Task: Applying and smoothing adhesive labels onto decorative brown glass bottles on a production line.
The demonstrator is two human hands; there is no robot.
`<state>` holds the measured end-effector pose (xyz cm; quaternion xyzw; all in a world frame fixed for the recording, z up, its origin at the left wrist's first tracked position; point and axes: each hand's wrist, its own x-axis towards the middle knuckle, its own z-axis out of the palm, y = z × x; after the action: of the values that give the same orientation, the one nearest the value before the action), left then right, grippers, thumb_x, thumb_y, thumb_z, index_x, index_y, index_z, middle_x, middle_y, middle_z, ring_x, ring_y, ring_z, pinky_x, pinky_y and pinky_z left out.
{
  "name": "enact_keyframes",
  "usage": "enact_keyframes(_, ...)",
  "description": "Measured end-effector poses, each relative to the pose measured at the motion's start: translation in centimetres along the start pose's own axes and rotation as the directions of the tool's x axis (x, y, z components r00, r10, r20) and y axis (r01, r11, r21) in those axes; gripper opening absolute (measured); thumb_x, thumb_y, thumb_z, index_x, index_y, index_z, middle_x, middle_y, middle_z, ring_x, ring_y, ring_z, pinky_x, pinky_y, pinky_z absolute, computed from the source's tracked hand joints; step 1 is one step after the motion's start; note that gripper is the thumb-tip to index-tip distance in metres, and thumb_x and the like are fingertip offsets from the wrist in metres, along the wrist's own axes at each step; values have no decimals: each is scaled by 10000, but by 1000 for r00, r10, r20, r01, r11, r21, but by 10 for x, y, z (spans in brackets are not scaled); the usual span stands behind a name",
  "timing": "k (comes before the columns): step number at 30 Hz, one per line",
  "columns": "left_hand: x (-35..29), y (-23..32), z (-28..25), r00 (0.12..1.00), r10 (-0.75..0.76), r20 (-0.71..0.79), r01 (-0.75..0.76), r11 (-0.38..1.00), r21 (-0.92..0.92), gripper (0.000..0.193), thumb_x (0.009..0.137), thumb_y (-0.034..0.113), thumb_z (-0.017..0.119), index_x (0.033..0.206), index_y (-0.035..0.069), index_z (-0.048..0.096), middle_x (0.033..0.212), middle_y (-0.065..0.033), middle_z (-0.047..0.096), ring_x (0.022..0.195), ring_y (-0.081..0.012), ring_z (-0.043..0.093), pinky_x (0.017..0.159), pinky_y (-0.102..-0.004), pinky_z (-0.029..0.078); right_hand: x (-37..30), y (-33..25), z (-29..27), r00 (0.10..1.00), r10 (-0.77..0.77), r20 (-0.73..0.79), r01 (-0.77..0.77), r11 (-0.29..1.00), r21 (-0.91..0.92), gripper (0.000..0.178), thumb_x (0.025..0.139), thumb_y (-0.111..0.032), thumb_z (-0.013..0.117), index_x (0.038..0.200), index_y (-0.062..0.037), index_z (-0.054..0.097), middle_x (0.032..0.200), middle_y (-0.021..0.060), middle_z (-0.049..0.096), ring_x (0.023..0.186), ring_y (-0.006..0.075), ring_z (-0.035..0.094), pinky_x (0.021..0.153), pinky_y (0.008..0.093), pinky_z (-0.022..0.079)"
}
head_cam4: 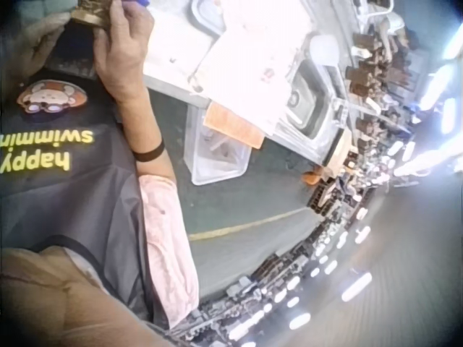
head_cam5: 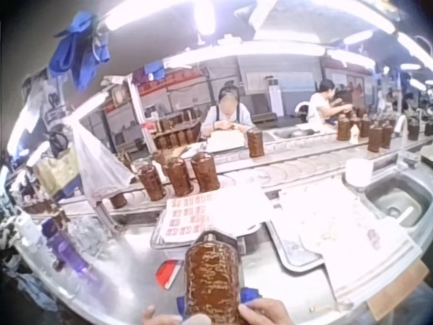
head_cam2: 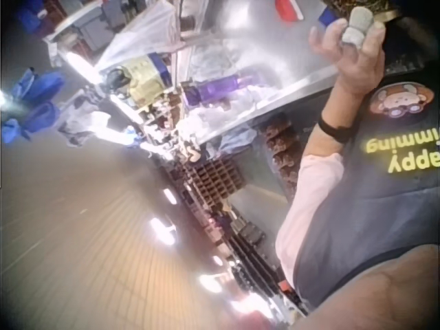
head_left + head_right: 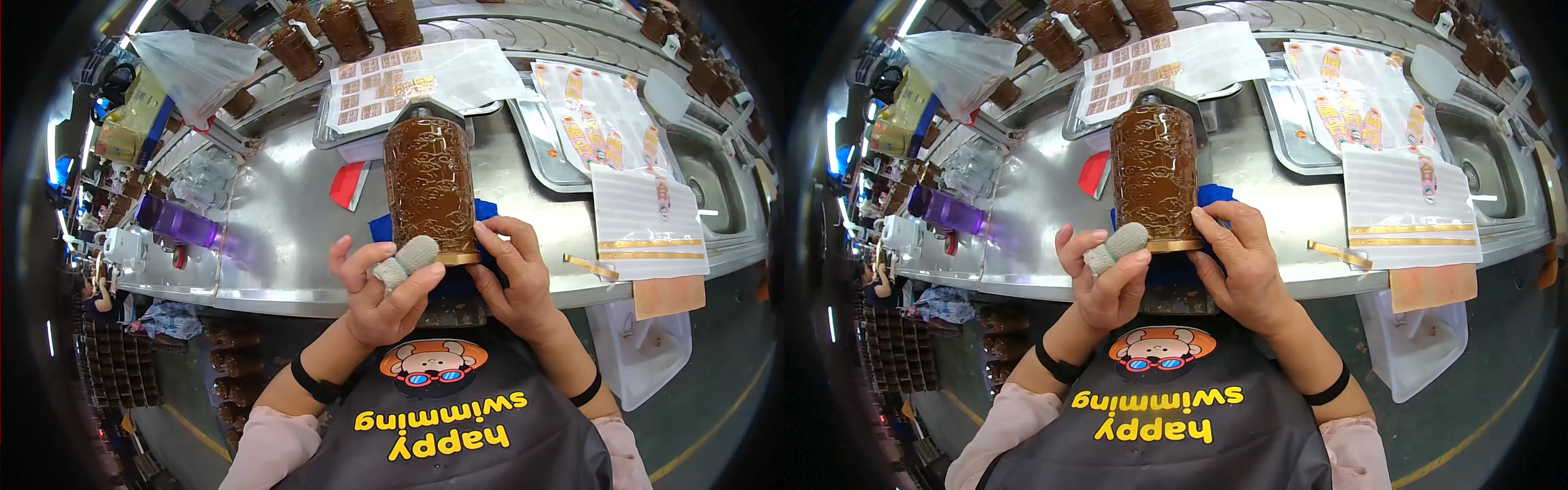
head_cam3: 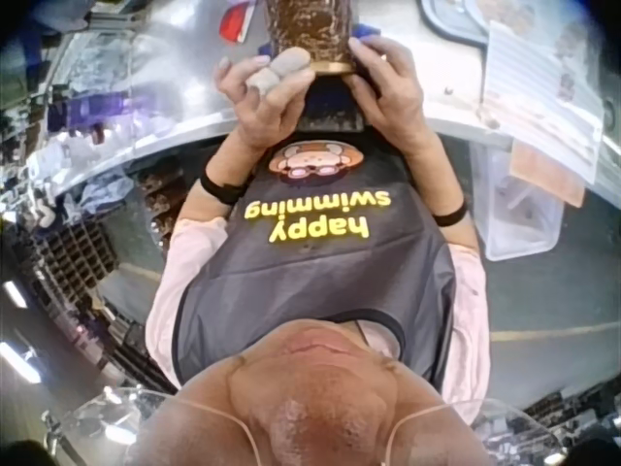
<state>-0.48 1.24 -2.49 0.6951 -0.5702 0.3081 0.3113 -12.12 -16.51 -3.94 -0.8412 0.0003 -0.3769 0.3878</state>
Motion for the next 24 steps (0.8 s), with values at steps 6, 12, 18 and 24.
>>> enact_keyframes(6,8,-1,1,985,166,48,-166,986,-2,257,786,115,703,1022,210,674,1068,2,612,1079,-238,469,1077,-505,203,-2,2,1,1000,1,-1,-1,1000,26,501,728,29,700,1212,28,569,1118,172,549,1034,342,525,899,410,443)
enact_keyframes(12,15,2,0,976,204,73,-198,977,-79,246,782,113,688,1014,190,672,1048,-25,632,1053,-250,467,1061,-510,215,-1,2,1,1000,0,1,0,1000,30,506,728,34,696,1217,28,565,1111,174,551,1031,346,528,904,411,443)
enact_keyframes(18,11,5,-4,992,-69,105,72,997,-17,245,827,208,678,1066,160,700,1050,-24,626,1024,-257,444,1036,-480,251,-1,3,1,1000,0,-2,0,999,36,505,731,35,691,1219,28,562,1104,177,555,1026,345,530,901,408,441)
enact_keyframes(24,11,5,-1,993,69,93,-71,997,17,246,825,171,679,1070,162,687,1100,-36,625,1060,-257,442,1065,-498,227,-1,2,1,1000,1,-2,-1,999,39,508,732,35,689,1223,26,558,1104,176,554,1021,341,533,898,404,443)
